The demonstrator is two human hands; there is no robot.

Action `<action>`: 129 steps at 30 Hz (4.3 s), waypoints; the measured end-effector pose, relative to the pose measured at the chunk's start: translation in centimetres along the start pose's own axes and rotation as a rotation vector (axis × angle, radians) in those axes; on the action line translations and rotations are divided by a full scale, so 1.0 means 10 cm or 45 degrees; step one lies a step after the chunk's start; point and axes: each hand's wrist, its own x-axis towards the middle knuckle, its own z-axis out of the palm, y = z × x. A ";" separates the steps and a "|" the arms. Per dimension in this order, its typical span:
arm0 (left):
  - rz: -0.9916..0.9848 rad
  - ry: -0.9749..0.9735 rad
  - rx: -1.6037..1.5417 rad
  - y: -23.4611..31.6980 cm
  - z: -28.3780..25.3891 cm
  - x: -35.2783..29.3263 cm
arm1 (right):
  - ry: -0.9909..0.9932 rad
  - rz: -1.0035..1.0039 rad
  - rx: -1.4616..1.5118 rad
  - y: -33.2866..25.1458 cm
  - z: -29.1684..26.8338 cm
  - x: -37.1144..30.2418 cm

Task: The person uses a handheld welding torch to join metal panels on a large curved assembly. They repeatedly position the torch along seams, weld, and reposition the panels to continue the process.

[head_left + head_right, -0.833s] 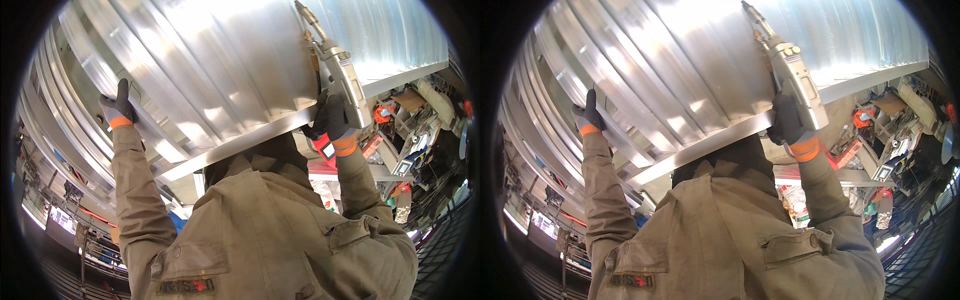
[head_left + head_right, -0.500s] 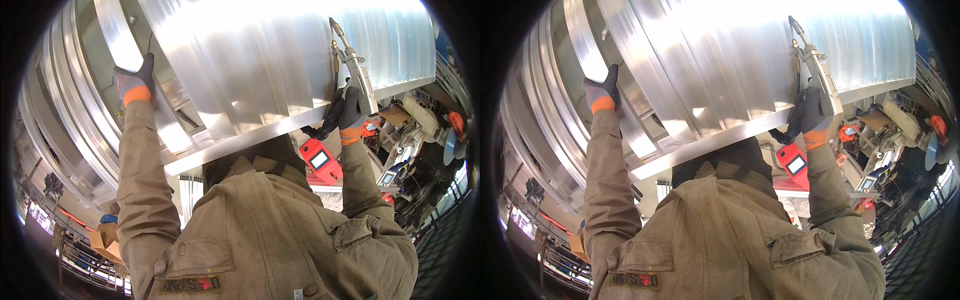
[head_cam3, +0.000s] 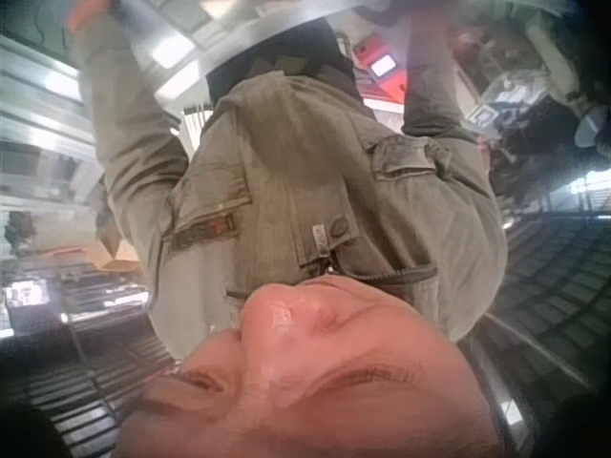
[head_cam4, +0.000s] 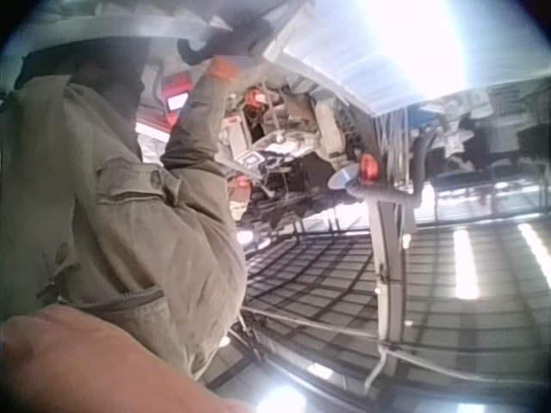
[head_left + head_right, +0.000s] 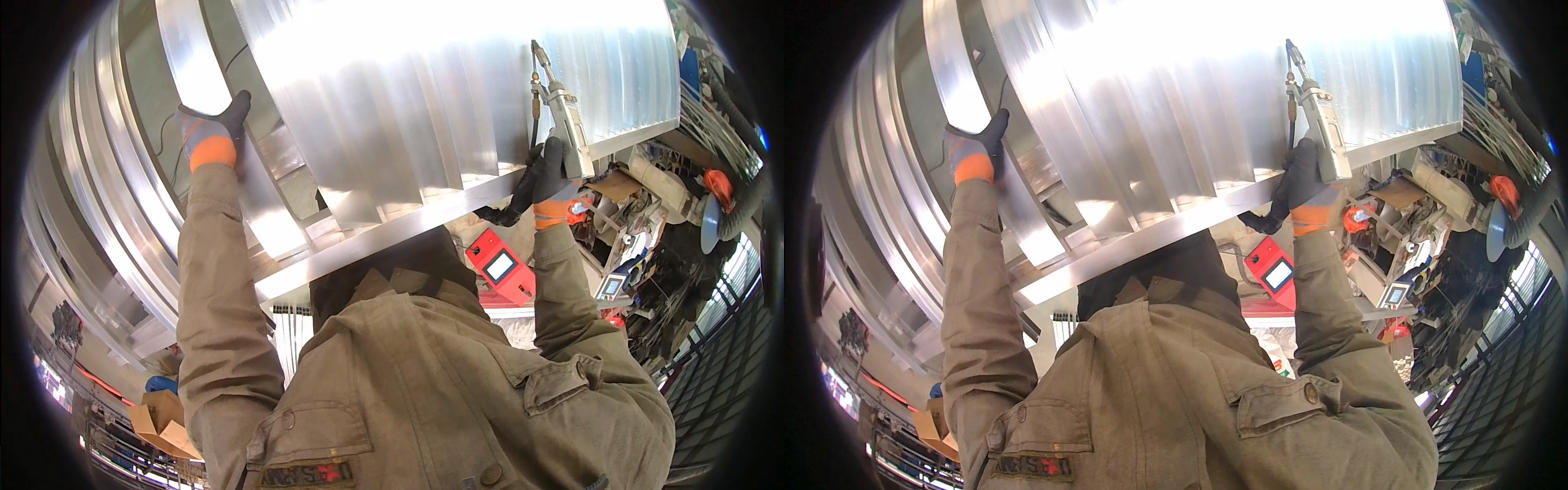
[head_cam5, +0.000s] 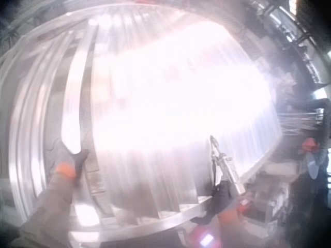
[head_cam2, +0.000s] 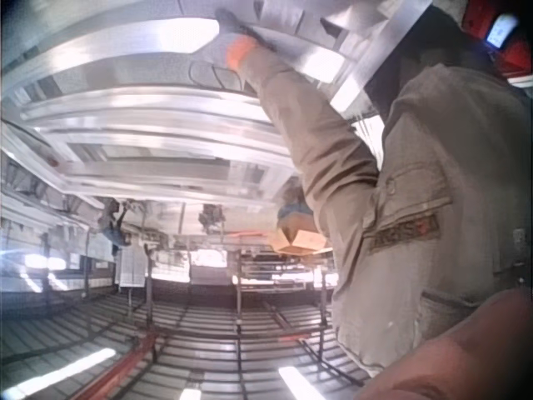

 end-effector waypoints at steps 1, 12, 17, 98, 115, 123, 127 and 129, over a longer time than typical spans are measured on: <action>0.010 -0.001 -0.021 -0.01 -0.02 -0.01 | 0.005 0.008 -0.011 0.01 0.00 0.00; -0.046 -0.129 -0.228 0.20 -0.11 -0.11 | 0.027 0.055 0.150 0.08 -0.01 0.02; -0.015 -0.078 -0.385 0.23 0.03 -0.14 | -0.009 0.014 0.089 0.06 -0.03 0.03; -0.137 -0.128 -0.442 0.52 0.15 -0.27 | 0.025 0.033 0.138 0.13 0.08 0.10; -0.159 -0.086 -0.467 0.56 0.11 -0.33 | 0.058 0.012 0.116 0.13 0.11 0.10; -0.094 -0.037 -0.456 0.47 0.13 -0.33 | 0.041 0.025 0.123 0.10 0.11 0.09; -0.054 0.060 -0.436 0.46 0.16 -0.32 | 0.050 -0.017 0.028 0.08 0.11 0.09; -0.104 0.010 -0.425 0.44 0.16 -0.32 | 0.062 -0.087 -0.038 0.09 0.11 0.10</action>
